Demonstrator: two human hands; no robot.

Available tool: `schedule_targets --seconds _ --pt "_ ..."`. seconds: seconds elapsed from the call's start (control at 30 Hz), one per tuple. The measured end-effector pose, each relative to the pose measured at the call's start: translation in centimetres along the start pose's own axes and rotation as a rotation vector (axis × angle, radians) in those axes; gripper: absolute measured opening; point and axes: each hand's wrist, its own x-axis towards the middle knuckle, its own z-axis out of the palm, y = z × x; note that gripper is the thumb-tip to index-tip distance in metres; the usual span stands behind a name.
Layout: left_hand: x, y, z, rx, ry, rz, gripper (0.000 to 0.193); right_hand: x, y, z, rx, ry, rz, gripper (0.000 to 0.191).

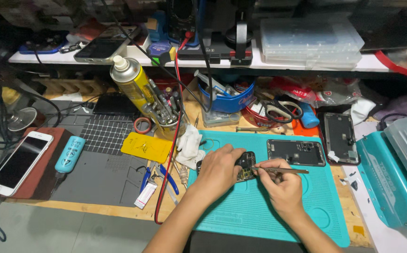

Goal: The person wipes a smartphone with a tissue, unscrews its rear screws with a screwdriver, and pries off the back cover by hand. They then lift out the internal components, disconnect parts, and use tweezers to handle small components on the repair mat.

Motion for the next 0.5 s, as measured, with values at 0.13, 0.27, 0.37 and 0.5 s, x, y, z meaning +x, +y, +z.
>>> schedule_targets --seconds 0.13,0.27,0.37,0.5 --pt "0.0 0.0 0.3 0.008 0.012 -0.002 0.038 -0.3 0.0 0.2 -0.019 -0.009 -0.064 0.010" --pt "0.1 0.1 0.2 0.005 0.011 -0.004 0.033 -0.4 -0.7 0.2 -0.093 -0.023 -0.114 0.006" --pt "0.4 0.2 0.1 0.022 -0.006 0.016 0.030 -0.3 -1.3 0.2 -0.206 -0.023 -0.143 0.006" --pt "0.8 0.3 0.2 0.029 -0.012 0.056 0.027 -0.4 -1.5 0.1 -0.305 -0.004 -0.193 0.006"
